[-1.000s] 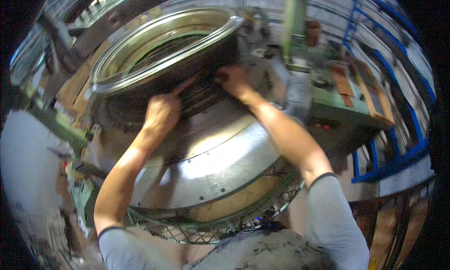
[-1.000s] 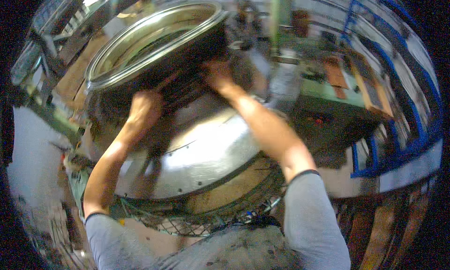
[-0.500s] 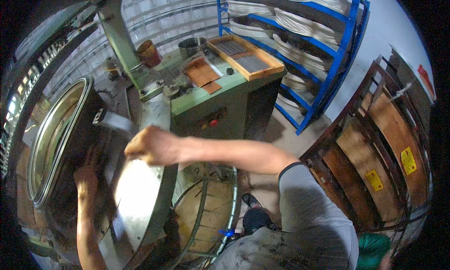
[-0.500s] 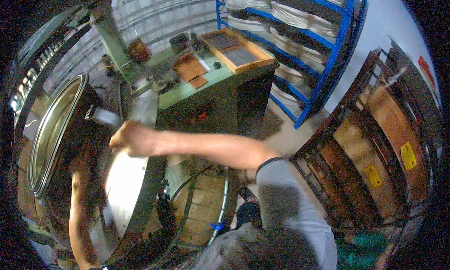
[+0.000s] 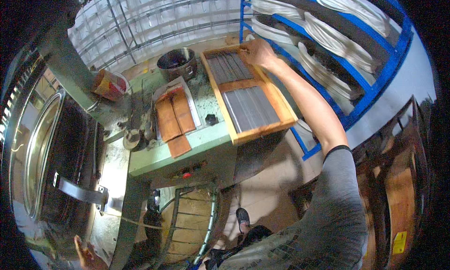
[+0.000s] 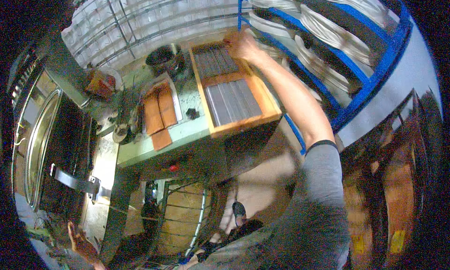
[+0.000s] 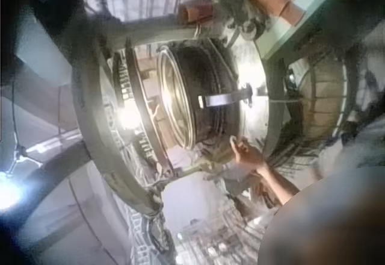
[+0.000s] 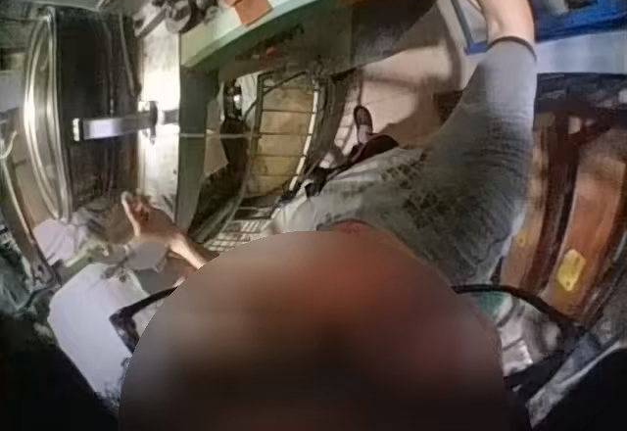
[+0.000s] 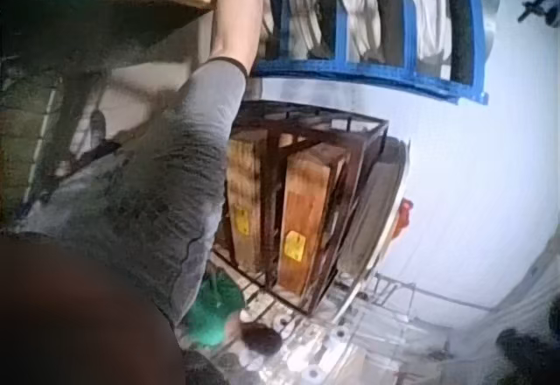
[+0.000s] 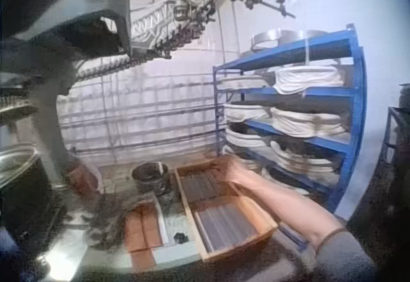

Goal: The person inserts small rectangular components into slots around the rim of a large circular machine part. They retrieve components from a nearby tray, align them, and press them into place repeatedly.

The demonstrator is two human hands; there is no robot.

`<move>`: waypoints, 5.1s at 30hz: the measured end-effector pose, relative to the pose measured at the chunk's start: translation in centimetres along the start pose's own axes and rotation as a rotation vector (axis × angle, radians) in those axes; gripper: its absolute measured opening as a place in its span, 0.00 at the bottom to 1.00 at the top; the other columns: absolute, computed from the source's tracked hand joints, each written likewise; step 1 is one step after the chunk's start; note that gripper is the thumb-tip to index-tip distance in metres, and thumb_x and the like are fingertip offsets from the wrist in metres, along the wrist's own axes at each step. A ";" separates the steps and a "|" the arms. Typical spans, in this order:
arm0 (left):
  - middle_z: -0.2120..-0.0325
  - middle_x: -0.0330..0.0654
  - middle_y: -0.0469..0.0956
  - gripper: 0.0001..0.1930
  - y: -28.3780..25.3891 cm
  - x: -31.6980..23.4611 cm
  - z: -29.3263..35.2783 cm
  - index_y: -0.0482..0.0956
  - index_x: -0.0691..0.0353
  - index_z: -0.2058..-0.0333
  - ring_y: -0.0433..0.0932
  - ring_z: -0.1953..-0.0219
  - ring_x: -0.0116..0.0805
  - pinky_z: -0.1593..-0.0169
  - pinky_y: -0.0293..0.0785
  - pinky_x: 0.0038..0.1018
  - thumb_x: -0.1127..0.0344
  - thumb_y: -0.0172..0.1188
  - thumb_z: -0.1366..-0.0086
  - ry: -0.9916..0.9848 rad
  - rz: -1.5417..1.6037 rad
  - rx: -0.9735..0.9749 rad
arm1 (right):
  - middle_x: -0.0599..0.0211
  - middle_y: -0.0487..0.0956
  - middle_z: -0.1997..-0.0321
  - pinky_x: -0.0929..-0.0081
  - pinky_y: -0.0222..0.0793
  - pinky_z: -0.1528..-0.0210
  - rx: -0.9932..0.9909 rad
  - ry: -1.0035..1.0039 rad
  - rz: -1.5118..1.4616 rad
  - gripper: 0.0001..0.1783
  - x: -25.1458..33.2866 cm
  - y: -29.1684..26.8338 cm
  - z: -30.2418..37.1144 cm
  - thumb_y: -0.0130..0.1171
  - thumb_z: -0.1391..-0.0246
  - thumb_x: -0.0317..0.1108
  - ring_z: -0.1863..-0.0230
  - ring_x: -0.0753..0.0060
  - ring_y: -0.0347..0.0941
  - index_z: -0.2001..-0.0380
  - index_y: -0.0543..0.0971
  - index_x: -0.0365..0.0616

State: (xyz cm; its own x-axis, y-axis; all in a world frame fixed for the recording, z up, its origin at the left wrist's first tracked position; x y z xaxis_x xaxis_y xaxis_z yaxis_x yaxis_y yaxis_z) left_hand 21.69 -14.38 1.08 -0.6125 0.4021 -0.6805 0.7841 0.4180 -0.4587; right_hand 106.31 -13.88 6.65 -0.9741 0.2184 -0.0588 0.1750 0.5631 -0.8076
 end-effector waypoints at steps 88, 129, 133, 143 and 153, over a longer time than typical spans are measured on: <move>0.62 0.50 0.83 0.31 -10.6 8.9 -1.9 0.55 0.57 0.32 0.84 0.61 0.39 0.53 0.81 0.37 0.73 0.57 0.30 -0.095 0.713 0.291 | 0.47 0.75 0.71 0.47 0.69 0.64 0.979 -0.127 -0.740 0.27 67.8 7.1 58.4 0.65 0.46 0.54 0.65 0.39 0.74 0.64 0.73 0.38; 0.55 0.46 0.83 0.36 -16.9 9.0 4.1 0.58 0.52 0.30 0.82 0.66 0.29 0.60 0.80 0.27 0.84 0.52 0.35 0.022 0.432 0.795 | 0.73 0.78 0.81 0.81 0.64 0.77 0.150 0.266 -1.509 0.07 83.7 -13.8 40.5 0.70 0.48 0.27 0.79 0.87 0.67 0.72 0.79 0.39; 0.52 0.52 0.80 0.38 -16.7 8.7 5.1 0.53 0.50 0.30 0.85 0.62 0.37 0.57 0.84 0.30 0.88 0.47 0.35 -0.224 0.661 0.768 | 0.68 0.76 0.82 0.77 0.63 0.78 0.141 0.456 -1.416 0.12 81.4 -14.6 39.2 0.74 0.51 0.32 0.82 0.81 0.68 0.73 0.79 0.39; 0.51 0.55 0.78 0.35 -18.6 11.4 4.0 0.54 0.54 0.33 0.82 0.51 0.54 0.49 0.84 0.47 0.83 0.56 0.34 -0.567 1.122 0.562 | 0.59 0.80 0.69 0.62 0.70 0.68 0.134 0.183 -0.952 0.14 76.9 -2.5 48.4 0.72 0.53 0.37 0.71 0.57 0.76 0.71 0.80 0.39; 0.46 0.61 0.74 0.35 -20.3 15.6 2.3 0.56 0.59 0.34 0.79 0.47 0.59 0.43 0.79 0.49 0.86 0.57 0.37 -0.778 1.210 0.784 | 0.52 0.83 0.53 0.61 0.74 0.46 0.151 0.211 -0.959 0.19 81.7 -10.2 44.7 0.70 0.56 0.29 0.51 0.50 0.79 0.58 0.84 0.36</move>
State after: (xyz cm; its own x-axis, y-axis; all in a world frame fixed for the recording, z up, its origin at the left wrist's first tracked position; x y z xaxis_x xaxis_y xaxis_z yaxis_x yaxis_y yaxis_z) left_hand -3.50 -18.49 -1.55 0.3643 -0.4154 -0.8335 0.7460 -0.4056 0.5282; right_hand 18.53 -37.38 -16.17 -0.6456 -0.1310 0.7524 -0.7082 0.4713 -0.5256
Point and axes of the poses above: each hand's wrist, its own z-axis away from the middle knuckle, its own y-axis out of the palm, x = y × z, the point moved 5 cm from there along -z, towards the middle knuckle
